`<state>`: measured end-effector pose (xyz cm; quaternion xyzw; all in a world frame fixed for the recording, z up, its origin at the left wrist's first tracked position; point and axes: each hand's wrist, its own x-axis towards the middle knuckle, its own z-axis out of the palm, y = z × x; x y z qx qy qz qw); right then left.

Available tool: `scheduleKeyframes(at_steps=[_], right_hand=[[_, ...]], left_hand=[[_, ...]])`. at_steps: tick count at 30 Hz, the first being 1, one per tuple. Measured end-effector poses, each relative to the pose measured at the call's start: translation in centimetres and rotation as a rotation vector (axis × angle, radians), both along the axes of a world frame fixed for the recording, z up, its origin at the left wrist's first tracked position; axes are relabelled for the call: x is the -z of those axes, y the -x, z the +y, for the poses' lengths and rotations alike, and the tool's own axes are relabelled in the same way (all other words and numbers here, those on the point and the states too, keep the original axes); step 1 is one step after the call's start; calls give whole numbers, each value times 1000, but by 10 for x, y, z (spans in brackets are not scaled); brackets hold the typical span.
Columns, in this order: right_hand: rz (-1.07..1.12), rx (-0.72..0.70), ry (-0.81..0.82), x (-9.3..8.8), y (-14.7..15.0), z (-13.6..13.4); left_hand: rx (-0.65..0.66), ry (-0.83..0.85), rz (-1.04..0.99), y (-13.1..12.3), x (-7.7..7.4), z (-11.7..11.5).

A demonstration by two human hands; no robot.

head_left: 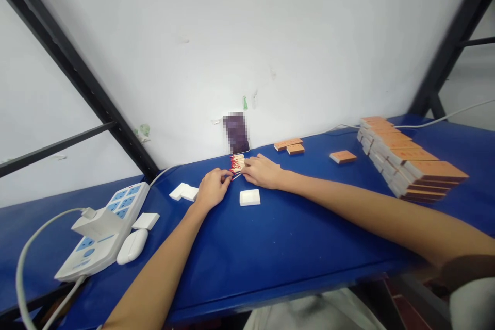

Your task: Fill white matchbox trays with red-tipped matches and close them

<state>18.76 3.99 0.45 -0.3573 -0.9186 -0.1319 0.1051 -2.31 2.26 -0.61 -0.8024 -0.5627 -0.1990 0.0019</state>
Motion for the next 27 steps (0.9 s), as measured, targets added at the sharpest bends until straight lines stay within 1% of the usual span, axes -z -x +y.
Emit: scheduleKeyframes(at_steps=[4, 9, 13, 17, 20, 23, 25, 27], right_hand=[[22, 22, 6, 0, 0, 1], [52, -15, 26, 0, -1, 1], [73, -19, 24, 0, -1, 0], [46, -26, 33, 0, -1, -1], [64, -38, 18, -1, -8, 2], [30, -61, -28, -5, -20, 7], [-12, -44, -111, -8, -25, 8], [-3, -10, -196, -10, -25, 8]], left_hand=[[-7, 14, -43, 0, -1, 2], [2, 62, -95, 2, 0, 3], [-28, 83, -118, 1, -1, 5], [-69, 92, -47, 0, -3, 13], [-103, 105, 38, -1, -3, 18], [-83, 84, 47, 0, -3, 19], [-46, 73, 23, 1, -3, 16], [-8, 61, 6, 1, -4, 13]])
